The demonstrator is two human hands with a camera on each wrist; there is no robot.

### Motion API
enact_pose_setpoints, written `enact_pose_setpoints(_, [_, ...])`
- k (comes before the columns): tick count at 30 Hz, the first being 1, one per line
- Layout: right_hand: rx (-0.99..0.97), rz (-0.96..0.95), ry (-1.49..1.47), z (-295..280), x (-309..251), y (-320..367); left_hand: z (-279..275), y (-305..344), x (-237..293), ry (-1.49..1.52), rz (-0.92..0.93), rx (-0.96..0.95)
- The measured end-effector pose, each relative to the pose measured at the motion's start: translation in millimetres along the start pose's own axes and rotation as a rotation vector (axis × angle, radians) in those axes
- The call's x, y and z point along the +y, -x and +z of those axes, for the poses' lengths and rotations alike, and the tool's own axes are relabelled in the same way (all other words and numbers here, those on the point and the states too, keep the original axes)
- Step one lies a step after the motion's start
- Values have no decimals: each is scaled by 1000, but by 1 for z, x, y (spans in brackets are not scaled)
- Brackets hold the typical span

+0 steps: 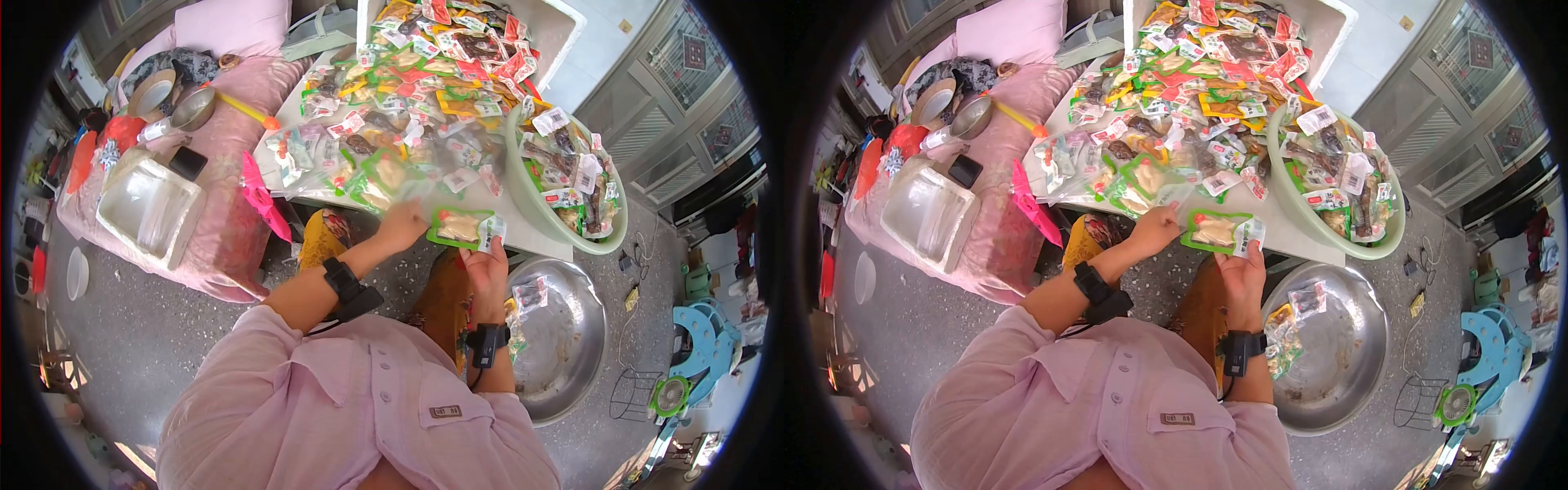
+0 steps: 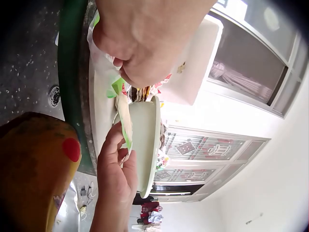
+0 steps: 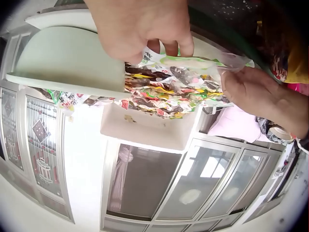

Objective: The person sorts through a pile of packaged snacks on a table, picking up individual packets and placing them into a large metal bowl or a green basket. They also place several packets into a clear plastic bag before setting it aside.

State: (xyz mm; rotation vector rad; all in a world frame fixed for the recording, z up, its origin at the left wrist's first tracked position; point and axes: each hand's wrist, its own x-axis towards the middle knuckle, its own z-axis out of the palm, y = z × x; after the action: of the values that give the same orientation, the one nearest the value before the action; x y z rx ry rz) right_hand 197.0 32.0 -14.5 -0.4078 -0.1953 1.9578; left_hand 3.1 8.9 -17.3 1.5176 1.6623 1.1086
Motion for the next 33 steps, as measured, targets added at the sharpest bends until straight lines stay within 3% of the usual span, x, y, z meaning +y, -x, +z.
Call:
enact_pose_setpoints(6, [134, -14, -27, 3, 7, -9, 13, -1, -19, 281, 51, 172])
enact_pose_setpoints(9, [143, -5, -48, 4, 10, -9, 14, 1, -17, 214, 86, 194])
enact_pose_setpoints(12, [102, 2, -93, 8, 14, -11, 11, 7, -2, 34, 316, 263])
enact_pose_setpoints(16, [95, 20, -170, 17, 30, -25, 10, 12, 27, 47, 383, 360])
enact_pose_setpoints(20, [9, 56, -54, 5, 53, -52, 13, 4, 21, -84, 518, 370])
enact_pose_setpoints(21, [46, 79, 45, 18, 59, -47, 12, 4, 21, -112, 548, 364])
enact_pose_setpoints(24, [-115, 129, 352, 7, 66, -51, 9, 8, 21, -189, 575, 342])
enact_pose_setpoints(27, [-124, 296, 566, 26, 43, -33, 4, 14, 18, -203, 572, 275])
enact_pose_setpoints(30, [35, 319, 1107, 15, 25, -38, 4, 18, 17, -202, 594, 284])
enact_pose_setpoints(33, [-78, 343, 1337, 12, 36, -41, 9, 17, 14, -180, 606, 292])
